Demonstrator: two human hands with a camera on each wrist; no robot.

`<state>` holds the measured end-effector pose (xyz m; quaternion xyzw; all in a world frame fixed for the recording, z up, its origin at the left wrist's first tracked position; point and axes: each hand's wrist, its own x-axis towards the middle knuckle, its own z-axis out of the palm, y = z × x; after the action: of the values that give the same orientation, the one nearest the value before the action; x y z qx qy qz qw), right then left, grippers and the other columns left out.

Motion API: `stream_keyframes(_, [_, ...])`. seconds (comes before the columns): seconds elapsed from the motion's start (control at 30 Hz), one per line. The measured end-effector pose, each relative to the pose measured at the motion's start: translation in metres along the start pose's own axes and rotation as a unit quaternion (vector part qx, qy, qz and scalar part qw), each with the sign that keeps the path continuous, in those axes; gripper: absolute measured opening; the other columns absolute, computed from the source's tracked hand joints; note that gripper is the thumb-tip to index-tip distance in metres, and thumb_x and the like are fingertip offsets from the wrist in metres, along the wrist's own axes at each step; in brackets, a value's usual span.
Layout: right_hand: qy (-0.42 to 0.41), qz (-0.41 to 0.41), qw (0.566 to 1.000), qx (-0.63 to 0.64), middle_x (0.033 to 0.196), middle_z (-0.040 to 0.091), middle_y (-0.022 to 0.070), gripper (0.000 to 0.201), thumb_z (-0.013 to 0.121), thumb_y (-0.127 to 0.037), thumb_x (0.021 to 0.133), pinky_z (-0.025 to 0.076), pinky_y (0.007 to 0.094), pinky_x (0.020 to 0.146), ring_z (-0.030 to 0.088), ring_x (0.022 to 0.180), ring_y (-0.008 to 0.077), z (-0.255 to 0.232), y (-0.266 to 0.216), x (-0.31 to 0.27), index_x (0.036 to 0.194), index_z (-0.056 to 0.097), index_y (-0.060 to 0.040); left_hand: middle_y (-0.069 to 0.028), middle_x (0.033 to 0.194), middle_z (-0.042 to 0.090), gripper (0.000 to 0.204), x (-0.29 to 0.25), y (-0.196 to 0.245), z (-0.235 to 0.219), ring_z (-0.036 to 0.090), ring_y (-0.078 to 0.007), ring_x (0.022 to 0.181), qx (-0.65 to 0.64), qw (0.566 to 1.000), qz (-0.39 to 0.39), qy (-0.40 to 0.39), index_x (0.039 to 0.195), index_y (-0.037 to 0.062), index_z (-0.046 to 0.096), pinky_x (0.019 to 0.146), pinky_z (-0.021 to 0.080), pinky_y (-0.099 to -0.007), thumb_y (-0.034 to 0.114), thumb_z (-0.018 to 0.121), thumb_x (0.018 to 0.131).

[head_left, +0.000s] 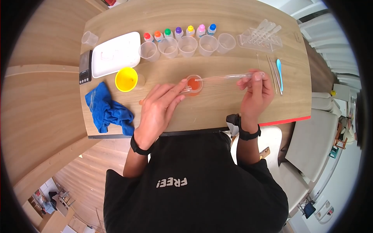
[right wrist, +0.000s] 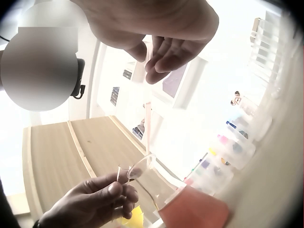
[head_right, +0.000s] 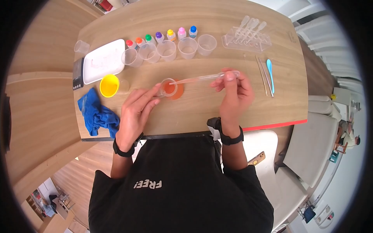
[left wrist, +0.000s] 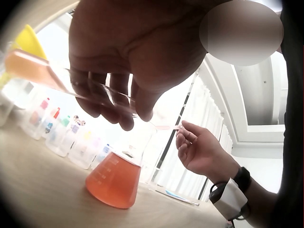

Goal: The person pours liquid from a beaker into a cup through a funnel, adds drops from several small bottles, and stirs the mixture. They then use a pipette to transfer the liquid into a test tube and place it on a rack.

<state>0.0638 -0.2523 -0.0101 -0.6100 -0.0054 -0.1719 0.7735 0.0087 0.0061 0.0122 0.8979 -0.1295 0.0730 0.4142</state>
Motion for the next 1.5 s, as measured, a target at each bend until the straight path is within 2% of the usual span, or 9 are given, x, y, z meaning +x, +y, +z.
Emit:
stream_keyframes(0.13, [0.041, 0.037, 0.996, 0.064, 0.085, 0.073, 0.0088, 0.021, 0.065, -0.018, 0.108, 0.050, 0.0264, 0.061, 0.070, 0.069, 0.0158, -0.007, 0.001, 0.003, 0.111, 0.069, 0.0024, -0.0152, 0.100, 0.071, 0.045, 0.000, 0.001, 0.000, 0.065, -0.0307, 0.089, 0.001, 1.000, -0.007, 0.001, 0.134, 0.0010, 0.073, 0.081, 0.053, -0.0397, 0.001, 0.079, 0.090])
stream_keyframes(0.43, [-0.022, 0.053, 0.997, 0.049, 0.086, 0.074, 0.0086, 0.015, 0.067, -0.014, 0.108, 0.051, 0.0260, 0.062, 0.070, 0.070, 0.0150, 0.008, 0.005, -0.008, 0.108, 0.069, 0.0008, -0.0147, 0.101, 0.071, 0.045, 0.000, 0.001, 0.001, 0.065, -0.0299, 0.089, 0.000, 1.000, -0.009, 0.004, 0.134, 0.0017, 0.074, 0.081, 0.053, -0.0391, 0.001, 0.080, 0.090])
stream_keyframes(0.63, [-0.045, 0.006, 0.999, -0.004, 0.087, 0.075, 0.0102, 0.011, 0.068, -0.010, 0.106, 0.053, 0.0262, 0.063, 0.071, 0.069, 0.0148, 0.008, 0.005, -0.014, 0.105, 0.070, 0.0011, -0.0143, 0.101, 0.071, 0.045, -0.001, 0.000, 0.002, 0.065, -0.0297, 0.089, -0.004, 1.000, -0.010, 0.004, 0.135, 0.0020, 0.073, 0.082, 0.053, -0.0389, 0.001, 0.079, 0.090])
stream_keyframes(0.83, [-0.011, -0.058, 0.995, 0.084, 0.088, 0.075, 0.0117, 0.012, 0.068, -0.010, 0.106, 0.055, 0.0277, 0.062, 0.073, 0.070, 0.0173, -0.001, -0.009, -0.009, 0.107, 0.070, 0.0017, -0.0148, 0.102, 0.072, 0.045, -0.001, 0.001, -0.001, 0.065, -0.0301, 0.090, -0.001, 1.000, -0.014, -0.005, 0.135, 0.0021, 0.073, 0.082, 0.053, -0.0392, 0.001, 0.079, 0.090])
stream_keyframes(0.93, [-0.010, -0.116, 0.993, -0.023, 0.089, 0.076, 0.0102, 0.011, 0.073, -0.009, 0.102, 0.056, 0.0284, 0.063, 0.073, 0.070, 0.0165, 0.004, -0.013, -0.006, 0.107, 0.073, 0.0007, -0.0151, 0.102, 0.072, 0.045, -0.001, 0.000, 0.001, 0.066, -0.0305, 0.091, -0.001, 1.000, -0.007, -0.001, 0.135, 0.0020, 0.073, 0.082, 0.053, -0.0395, 0.001, 0.079, 0.090])
stream_keyframes(1.0, [-0.163, -0.180, 0.945, -0.221, 0.089, 0.077, 0.0092, 0.011, 0.079, -0.006, 0.095, 0.056, 0.0277, 0.062, 0.073, 0.069, 0.0154, 0.013, -0.014, -0.002, 0.105, 0.076, -0.0007, -0.0152, 0.102, 0.072, 0.045, -0.001, 0.000, 0.001, 0.066, -0.0305, 0.090, 0.000, 1.000, -0.006, -0.001, 0.135, 0.0020, 0.073, 0.082, 0.054, -0.0396, 0.001, 0.079, 0.090])
stream_keyframes(1.03, [-0.163, -0.181, 0.945, -0.221, 0.089, 0.077, 0.0092, 0.011, 0.079, -0.006, 0.095, 0.056, 0.0277, 0.062, 0.073, 0.069, 0.0154, 0.021, -0.016, -0.002, 0.105, 0.076, -0.0007, -0.0152, 0.102, 0.072, 0.045, -0.001, 0.000, 0.000, 0.066, -0.0306, 0.090, 0.002, 1.000, -0.006, -0.001, 0.135, 0.0020, 0.073, 0.083, 0.054, -0.0397, 0.001, 0.079, 0.090])
stream_keyframes(1.1, [-0.241, -0.160, 0.922, -0.256, 0.087, 0.077, 0.0083, 0.014, 0.084, -0.005, 0.090, 0.055, 0.0267, 0.059, 0.073, 0.068, 0.0148, 0.039, -0.017, -0.004, 0.103, 0.078, -0.0018, -0.0151, 0.102, 0.072, 0.045, 0.000, 0.000, 0.000, 0.066, -0.0304, 0.090, 0.001, 1.000, -0.004, -0.002, 0.135, 0.0018, 0.073, 0.083, 0.054, -0.0397, 0.001, 0.079, 0.090])
stream_keyframes(1.5, [-0.240, -0.065, 0.940, -0.235, 0.088, 0.077, 0.0071, 0.008, 0.080, -0.007, 0.097, 0.053, 0.0251, 0.063, 0.069, 0.072, 0.0110, 0.044, 0.007, -0.014, 0.102, 0.078, -0.0002, -0.0141, 0.100, 0.072, 0.045, -0.001, 0.000, 0.000, 0.066, -0.0294, 0.090, -0.003, 1.000, -0.005, -0.005, 0.136, 0.0015, 0.072, 0.082, 0.054, -0.0396, 0.001, 0.078, 0.091])
